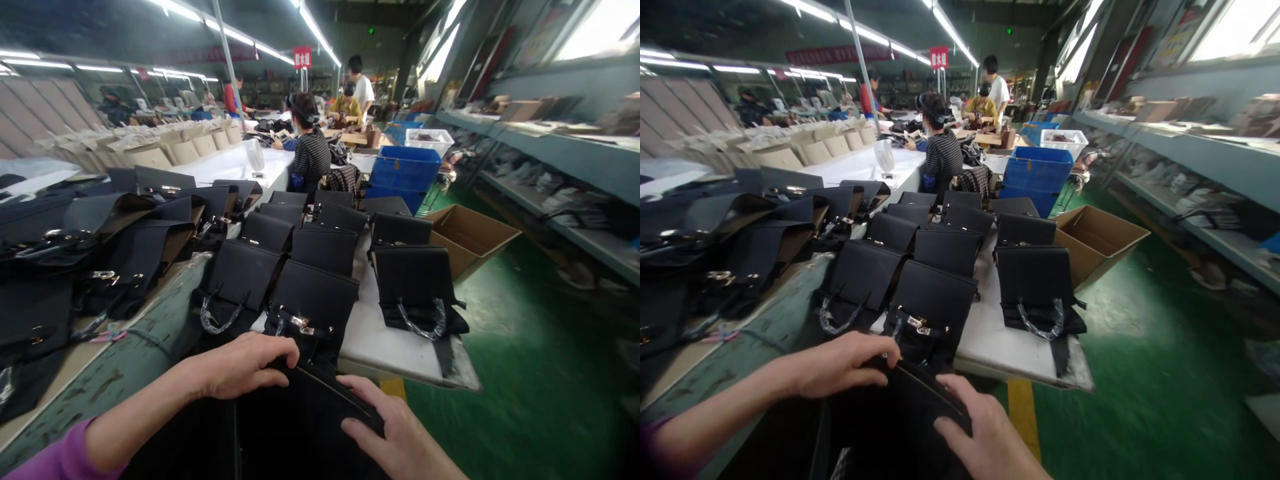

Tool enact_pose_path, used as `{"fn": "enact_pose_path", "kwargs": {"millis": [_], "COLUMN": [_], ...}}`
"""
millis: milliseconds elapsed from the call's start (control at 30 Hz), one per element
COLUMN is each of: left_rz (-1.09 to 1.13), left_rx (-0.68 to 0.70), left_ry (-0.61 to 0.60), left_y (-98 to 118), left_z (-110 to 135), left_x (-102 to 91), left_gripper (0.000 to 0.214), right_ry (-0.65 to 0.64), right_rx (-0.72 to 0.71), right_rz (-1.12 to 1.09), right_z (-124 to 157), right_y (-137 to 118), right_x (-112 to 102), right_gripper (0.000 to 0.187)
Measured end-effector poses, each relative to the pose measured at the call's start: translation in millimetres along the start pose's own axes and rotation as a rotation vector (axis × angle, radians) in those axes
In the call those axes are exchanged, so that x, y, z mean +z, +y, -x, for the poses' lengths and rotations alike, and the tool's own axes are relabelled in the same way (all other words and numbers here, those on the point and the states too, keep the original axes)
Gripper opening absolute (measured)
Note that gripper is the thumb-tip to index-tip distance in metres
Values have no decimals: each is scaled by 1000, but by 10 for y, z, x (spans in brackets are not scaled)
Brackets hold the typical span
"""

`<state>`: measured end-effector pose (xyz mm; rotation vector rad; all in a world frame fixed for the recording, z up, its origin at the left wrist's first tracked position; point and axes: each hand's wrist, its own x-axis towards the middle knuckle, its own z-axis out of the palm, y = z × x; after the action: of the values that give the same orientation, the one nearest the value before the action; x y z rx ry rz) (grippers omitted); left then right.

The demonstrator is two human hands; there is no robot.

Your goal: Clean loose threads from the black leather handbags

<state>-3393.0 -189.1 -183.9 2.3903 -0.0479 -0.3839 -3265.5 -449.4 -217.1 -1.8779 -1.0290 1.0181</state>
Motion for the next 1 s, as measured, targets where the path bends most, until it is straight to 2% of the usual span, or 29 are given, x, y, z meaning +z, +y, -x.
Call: {"fn": "enact_pose_path", "kwargs": {"millis": [100, 233, 333, 433, 567, 700, 867, 1000], "left_rz": [-78, -124, -28, 77, 125, 149, 79, -108], "left_rx": [-3, -30, -40, 13, 103, 135, 174, 171], "left_ry": [-7, -20, -10, -18, -31, -39, -10, 37], "left_y": [38, 63, 63, 70, 104, 137, 166, 190], "left_z": [-41, -77, -83, -78, -71, -64, -52, -61], "left_x": [40, 112, 140, 120, 60, 21, 10, 41], "left_gripper": [8, 13, 11, 18, 22, 21, 19, 12], "right_ry": [14, 56, 57, 55, 51, 38, 36, 54], "right_rx": [41, 59, 61, 76, 111, 125, 154, 169], "right_rz": [15, 17, 0, -16, -22, -32, -64, -61], "right_z": [20, 35, 37, 35, 30, 20, -8, -34], "right_y": [-33, -54, -62, -62, -63, -74, -63, -32], "right_x": [1, 8, 12, 4, -21, -42, -40, -24], "right_gripper": [46, 38, 32, 26, 21, 21, 19, 20]}}
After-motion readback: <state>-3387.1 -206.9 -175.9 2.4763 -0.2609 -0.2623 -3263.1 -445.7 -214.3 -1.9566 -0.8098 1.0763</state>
